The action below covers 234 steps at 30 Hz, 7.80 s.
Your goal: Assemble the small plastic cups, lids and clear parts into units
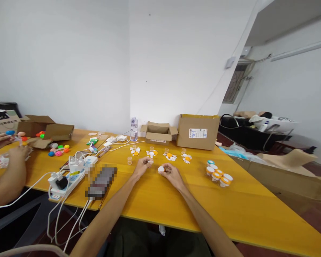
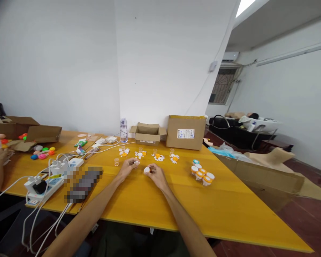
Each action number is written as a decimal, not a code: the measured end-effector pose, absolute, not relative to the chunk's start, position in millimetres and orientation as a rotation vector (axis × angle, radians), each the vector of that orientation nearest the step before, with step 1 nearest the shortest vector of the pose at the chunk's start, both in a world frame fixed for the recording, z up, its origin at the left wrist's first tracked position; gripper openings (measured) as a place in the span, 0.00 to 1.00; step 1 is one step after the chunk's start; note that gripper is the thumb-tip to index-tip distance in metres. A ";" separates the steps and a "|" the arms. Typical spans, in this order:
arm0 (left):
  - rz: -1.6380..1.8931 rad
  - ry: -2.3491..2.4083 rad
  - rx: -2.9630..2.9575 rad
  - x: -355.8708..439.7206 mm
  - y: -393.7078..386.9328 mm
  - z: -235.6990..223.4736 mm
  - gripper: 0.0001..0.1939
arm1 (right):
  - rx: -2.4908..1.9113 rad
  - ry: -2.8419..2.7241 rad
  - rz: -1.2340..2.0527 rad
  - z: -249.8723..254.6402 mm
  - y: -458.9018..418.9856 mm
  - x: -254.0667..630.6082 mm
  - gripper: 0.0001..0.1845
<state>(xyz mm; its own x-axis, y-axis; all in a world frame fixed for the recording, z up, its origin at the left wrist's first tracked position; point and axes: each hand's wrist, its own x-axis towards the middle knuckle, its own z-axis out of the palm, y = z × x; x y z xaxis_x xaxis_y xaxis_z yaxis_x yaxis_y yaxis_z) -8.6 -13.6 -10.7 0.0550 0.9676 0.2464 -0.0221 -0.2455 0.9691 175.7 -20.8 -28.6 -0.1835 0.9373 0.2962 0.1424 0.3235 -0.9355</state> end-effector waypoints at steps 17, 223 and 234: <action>1.324 1.035 1.385 -7.4 -16.8 -8.7 0.09 | -1.201 -1.722 0.702 -29.9 -15.0 188.3 0.10; 1.101 0.841 1.527 -0.9 -36.8 10.0 0.21 | -0.929 -1.602 1.064 -15.3 -45.8 155.2 0.24; 1.087 0.817 1.533 -0.5 -39.1 13.5 0.21 | -0.939 -1.688 1.016 -11.6 -47.3 156.0 0.26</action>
